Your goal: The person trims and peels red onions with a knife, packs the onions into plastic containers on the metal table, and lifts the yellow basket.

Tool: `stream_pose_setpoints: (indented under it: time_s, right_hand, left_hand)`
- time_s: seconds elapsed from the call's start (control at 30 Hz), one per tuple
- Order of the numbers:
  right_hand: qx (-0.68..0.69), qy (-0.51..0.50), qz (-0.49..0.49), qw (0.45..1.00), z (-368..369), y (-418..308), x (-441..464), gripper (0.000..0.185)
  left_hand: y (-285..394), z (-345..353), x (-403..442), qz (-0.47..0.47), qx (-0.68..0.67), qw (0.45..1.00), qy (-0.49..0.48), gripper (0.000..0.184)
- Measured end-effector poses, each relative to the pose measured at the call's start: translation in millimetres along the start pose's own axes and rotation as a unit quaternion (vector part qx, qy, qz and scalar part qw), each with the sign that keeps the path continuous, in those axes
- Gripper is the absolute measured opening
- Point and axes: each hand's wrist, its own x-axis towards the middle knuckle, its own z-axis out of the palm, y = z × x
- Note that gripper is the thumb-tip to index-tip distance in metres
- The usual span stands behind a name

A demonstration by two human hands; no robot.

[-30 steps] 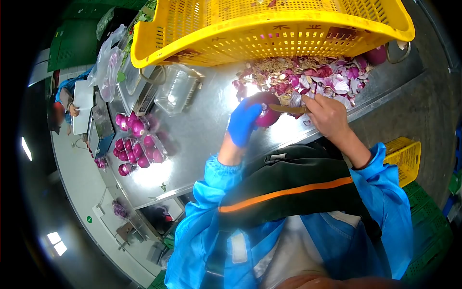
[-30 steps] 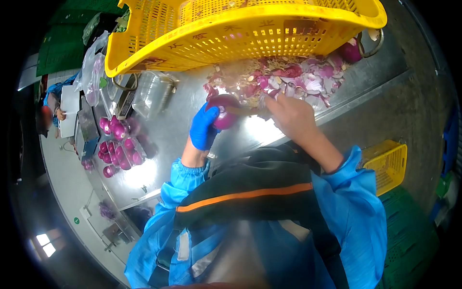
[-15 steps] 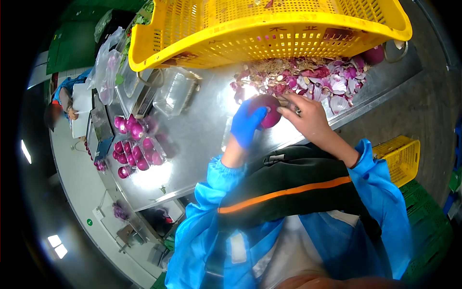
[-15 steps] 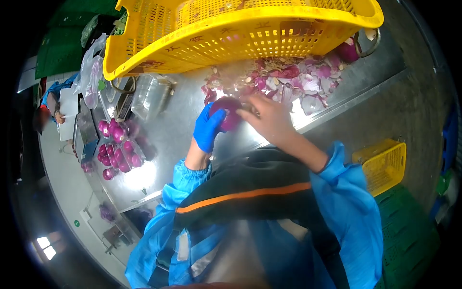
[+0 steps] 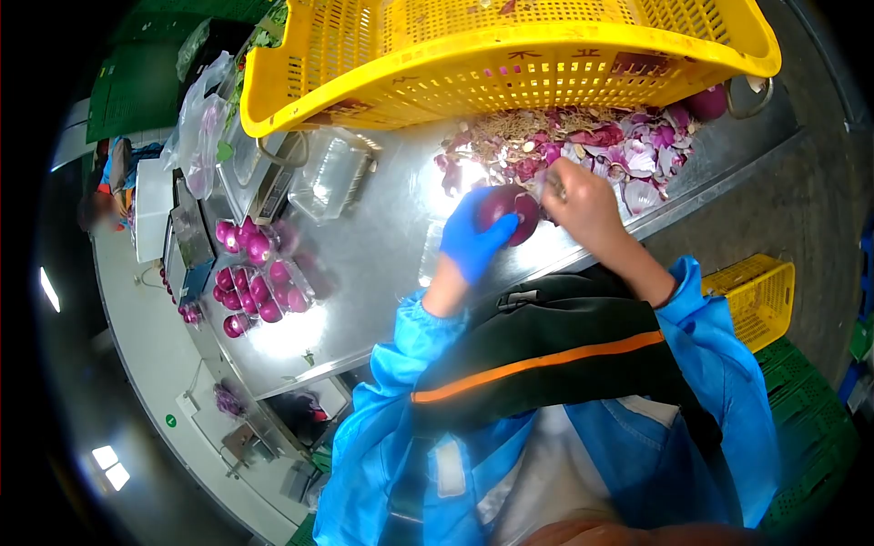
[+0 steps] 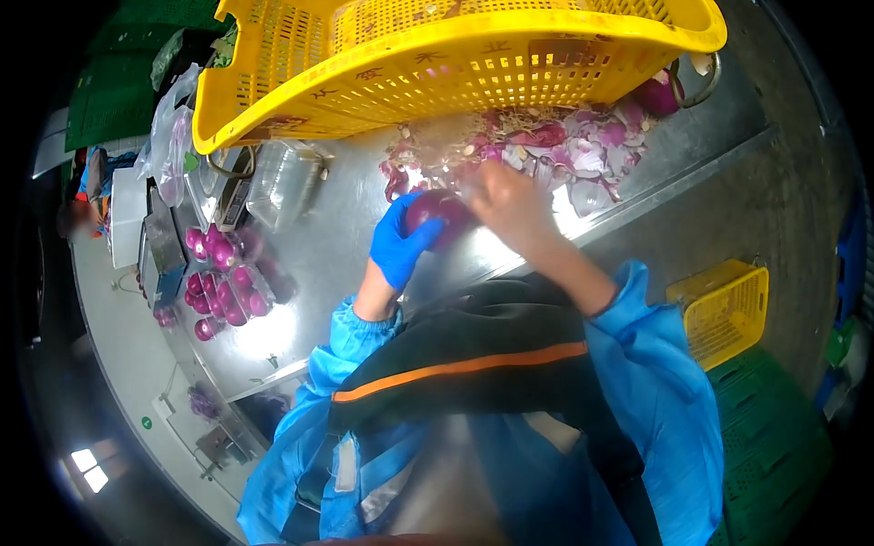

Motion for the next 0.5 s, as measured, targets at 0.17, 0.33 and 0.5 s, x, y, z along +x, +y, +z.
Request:
stream_pose_setpoints:
  time_s: [0.17, 0.33, 0.5]
  right_hand:
    - [-0.093, -0.084, 0.008, 0.992, 19.4, 48.8, -2.3, 0.016]
    - [-0.076, -0.039, 0.012, 0.996, 2.1, 35.4, -1.2, 0.02]
    - [0.034, -0.019, -0.092, 0.995, -26.1, -6.4, -2.8, 0.028]
  left_hand:
    - [10.2, 5.5, 0.7, -0.037, -0.198, 0.978, -0.053, 0.051]
    - [6.8, 7.1, 1.4, -0.06, -0.362, 0.927, -0.074, 0.051]
    - [3.3, 0.4, 4.5, -0.051, -0.328, 0.942, -0.052, 0.052]
